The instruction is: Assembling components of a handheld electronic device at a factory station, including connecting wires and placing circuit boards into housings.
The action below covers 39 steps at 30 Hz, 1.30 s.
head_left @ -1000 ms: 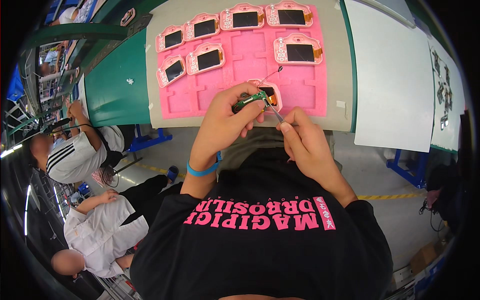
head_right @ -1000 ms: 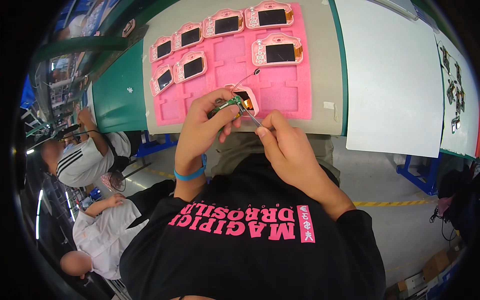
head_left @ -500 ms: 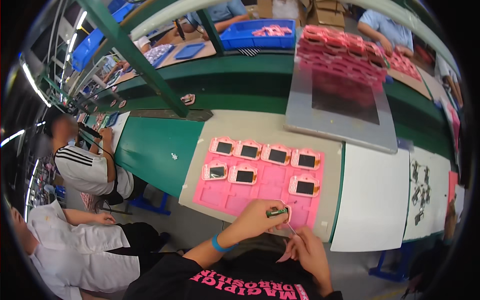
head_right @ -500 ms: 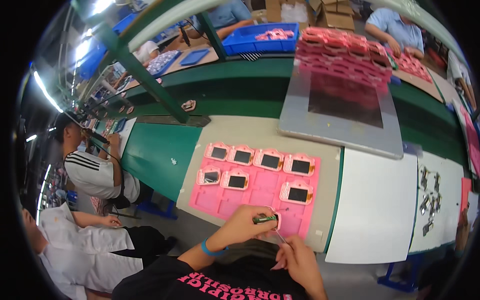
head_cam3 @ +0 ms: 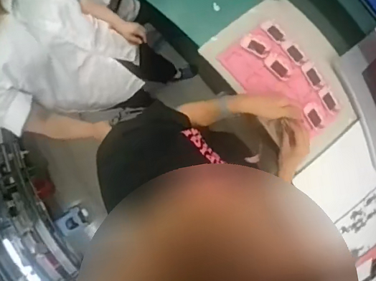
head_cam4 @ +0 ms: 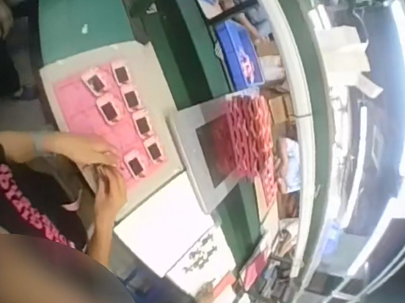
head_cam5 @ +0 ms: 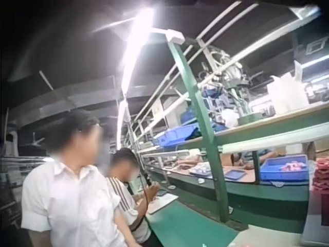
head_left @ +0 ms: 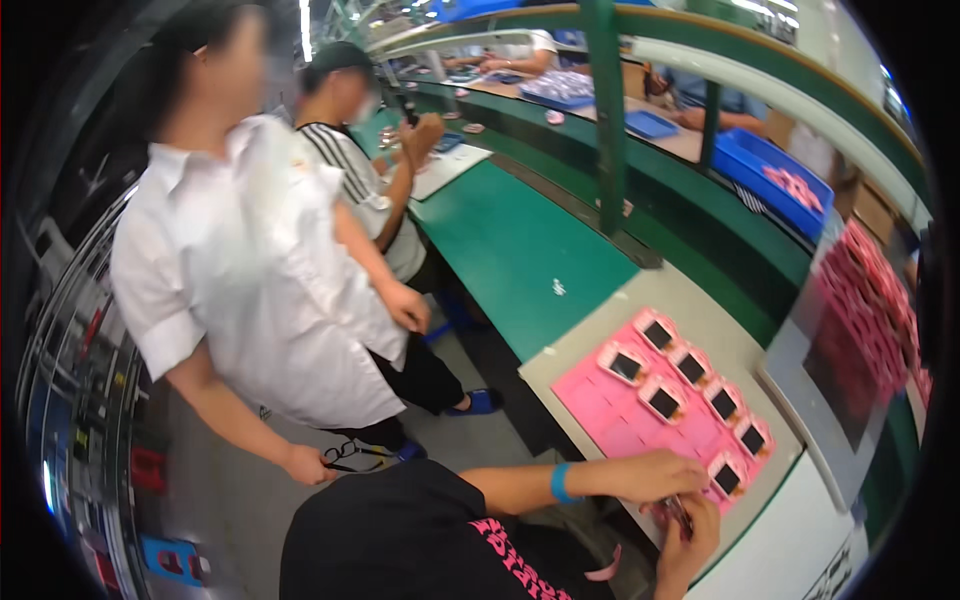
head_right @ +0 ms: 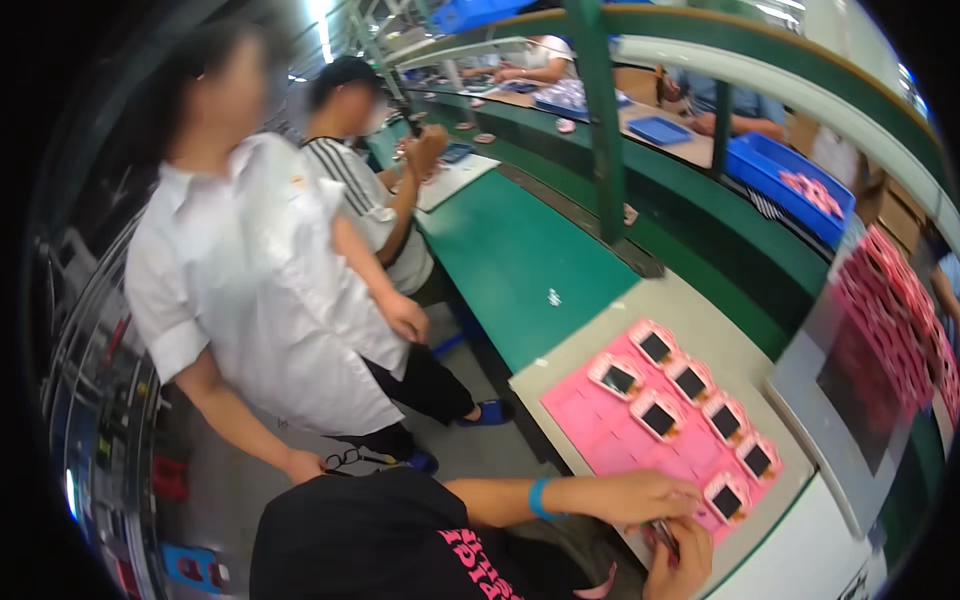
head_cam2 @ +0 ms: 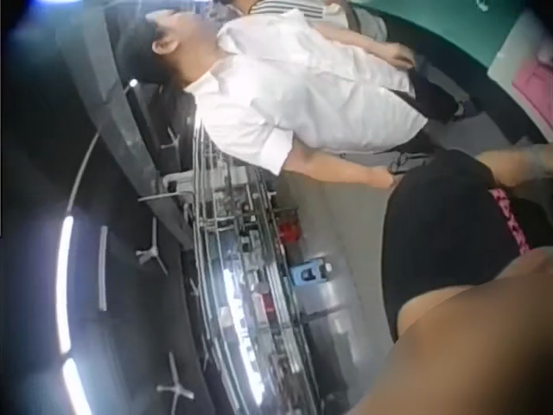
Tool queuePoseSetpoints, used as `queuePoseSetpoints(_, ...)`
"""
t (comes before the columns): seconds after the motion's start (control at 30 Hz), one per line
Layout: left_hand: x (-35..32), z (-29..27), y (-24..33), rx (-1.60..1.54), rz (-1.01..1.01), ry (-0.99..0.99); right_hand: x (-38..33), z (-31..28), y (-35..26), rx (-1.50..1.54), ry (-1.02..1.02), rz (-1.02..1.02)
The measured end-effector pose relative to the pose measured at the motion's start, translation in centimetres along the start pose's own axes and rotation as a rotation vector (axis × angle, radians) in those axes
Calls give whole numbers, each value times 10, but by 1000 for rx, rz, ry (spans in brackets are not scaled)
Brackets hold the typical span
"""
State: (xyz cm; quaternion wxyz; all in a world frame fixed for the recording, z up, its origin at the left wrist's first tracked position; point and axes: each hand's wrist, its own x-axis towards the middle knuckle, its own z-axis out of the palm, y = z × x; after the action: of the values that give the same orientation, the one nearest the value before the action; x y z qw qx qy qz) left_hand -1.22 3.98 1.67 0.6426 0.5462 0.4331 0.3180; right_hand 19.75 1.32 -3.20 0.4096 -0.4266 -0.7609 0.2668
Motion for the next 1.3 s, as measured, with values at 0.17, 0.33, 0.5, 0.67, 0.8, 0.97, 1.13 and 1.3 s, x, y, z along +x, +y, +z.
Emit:
queuePoseSetpoints(0.17, -22, -20, 4, 43, 49, -23, 12, 1, -10, 79, -84, 237)
queuePoseSetpoints(0.33, -54, -38, -9, 181, -29, 402, 33, 3, -33, -62, -49, -21)
queuePoseSetpoints(0.5, -41, -29, -27, 550, 287, 397, 35, 4, -35, -281, -102, 35)
queuePoseSetpoints(0.67, -21, -25, -46, 590, 471, 378, 31, 9, -38, -295, -89, 58)
queuePoseSetpoints(0.8, -20, -29, -51, 539, 391, 357, 34, 9, -37, -312, -100, 39)
queuePoseSetpoints(0.97, -20, -29, -54, 586, 368, 387, 37, 7, -18, -280, -123, 6)
queuePoseSetpoints(1.13, -19, -22, -45, 586, 411, 436, 43, -5, -22, -44, -70, 157)
queuePoseSetpoints(1.3, -29, -43, -1, 488, 347, 409, 35, -39, -23, 191, 78, 222)
